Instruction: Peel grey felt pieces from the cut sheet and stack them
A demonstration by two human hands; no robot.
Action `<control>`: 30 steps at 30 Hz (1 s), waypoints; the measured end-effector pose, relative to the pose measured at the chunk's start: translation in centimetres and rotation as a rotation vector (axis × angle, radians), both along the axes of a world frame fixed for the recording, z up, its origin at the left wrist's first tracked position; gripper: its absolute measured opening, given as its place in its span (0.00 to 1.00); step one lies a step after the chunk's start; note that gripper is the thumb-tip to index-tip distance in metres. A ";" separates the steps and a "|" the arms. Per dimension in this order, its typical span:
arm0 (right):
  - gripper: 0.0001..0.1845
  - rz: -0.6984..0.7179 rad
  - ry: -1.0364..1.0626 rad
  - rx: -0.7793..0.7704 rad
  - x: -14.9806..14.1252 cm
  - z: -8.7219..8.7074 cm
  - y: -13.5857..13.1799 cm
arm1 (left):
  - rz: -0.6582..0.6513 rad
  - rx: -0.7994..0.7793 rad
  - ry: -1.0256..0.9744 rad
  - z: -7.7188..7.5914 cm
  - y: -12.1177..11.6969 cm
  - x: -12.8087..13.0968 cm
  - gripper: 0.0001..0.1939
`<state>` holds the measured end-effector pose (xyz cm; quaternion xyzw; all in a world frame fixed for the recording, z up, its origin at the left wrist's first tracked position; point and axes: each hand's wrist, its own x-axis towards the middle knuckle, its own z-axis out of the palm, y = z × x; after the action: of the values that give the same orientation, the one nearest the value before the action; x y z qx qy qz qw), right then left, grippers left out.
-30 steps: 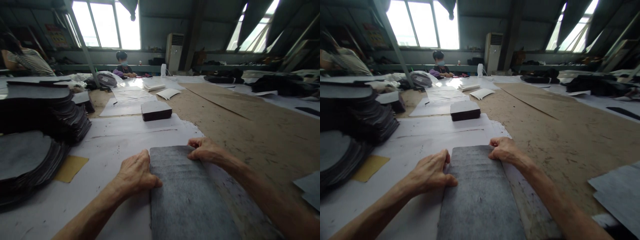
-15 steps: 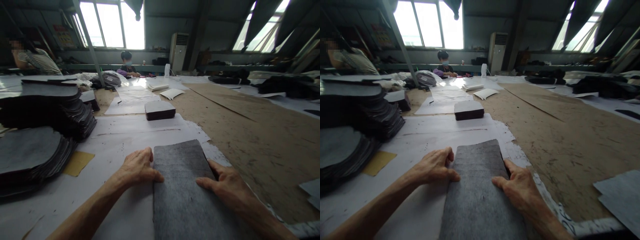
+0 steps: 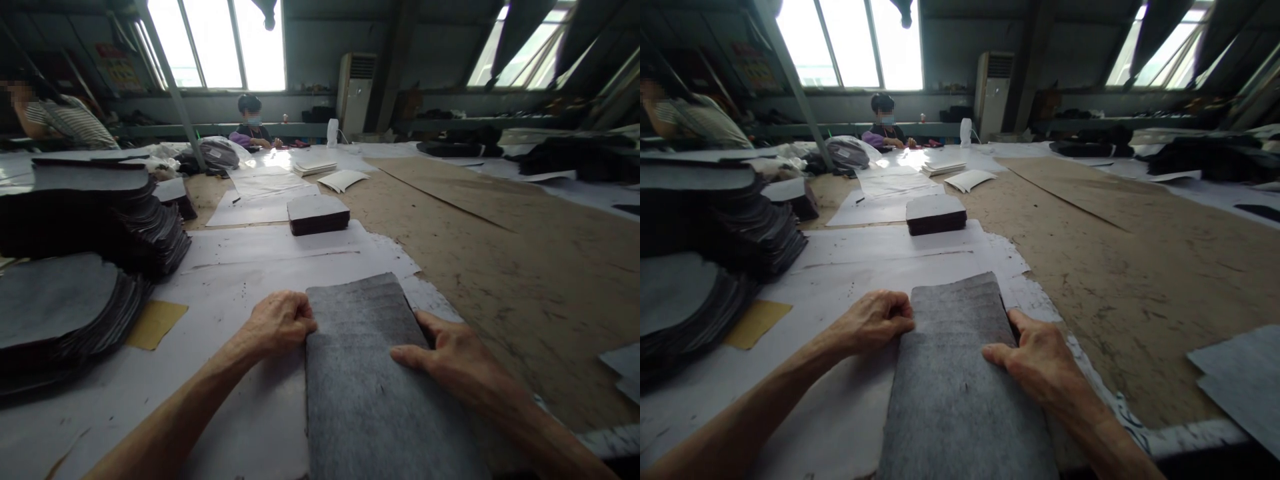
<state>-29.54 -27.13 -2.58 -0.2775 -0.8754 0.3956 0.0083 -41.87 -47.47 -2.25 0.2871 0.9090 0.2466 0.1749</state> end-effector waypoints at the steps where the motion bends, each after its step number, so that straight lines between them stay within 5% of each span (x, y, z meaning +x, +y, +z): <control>1: 0.23 0.004 -0.006 -0.003 0.0 0.0 0.0 | 0.000 -0.013 0.011 0.0 0.0 0.0 0.05; 11: 0.27 0.038 -0.028 -0.073 0.1 0.2 0.1 | -0.030 -0.106 0.147 -1.2 0.3 0.5 0.07; 18: 0.17 0.016 0.047 -0.104 0.5 -0.5 -0.2 | 0.054 -0.021 0.141 -1.3 0.4 0.8 0.06; 24: 0.20 -0.071 0.229 -0.334 1.9 -1.0 -0.6 | 0.206 0.256 0.001 -1.3 0.6 0.4 0.25; 30: 0.23 -0.193 0.355 -0.692 2.4 -1.1 0.0 | 0.027 0.956 -0.690 -1.3 1.9 2.0 0.34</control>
<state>-27.14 -27.08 -3.65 -0.2724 -0.6455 0.7061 0.1027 -39.91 -45.61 -3.58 0.2258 0.5908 0.7104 0.3086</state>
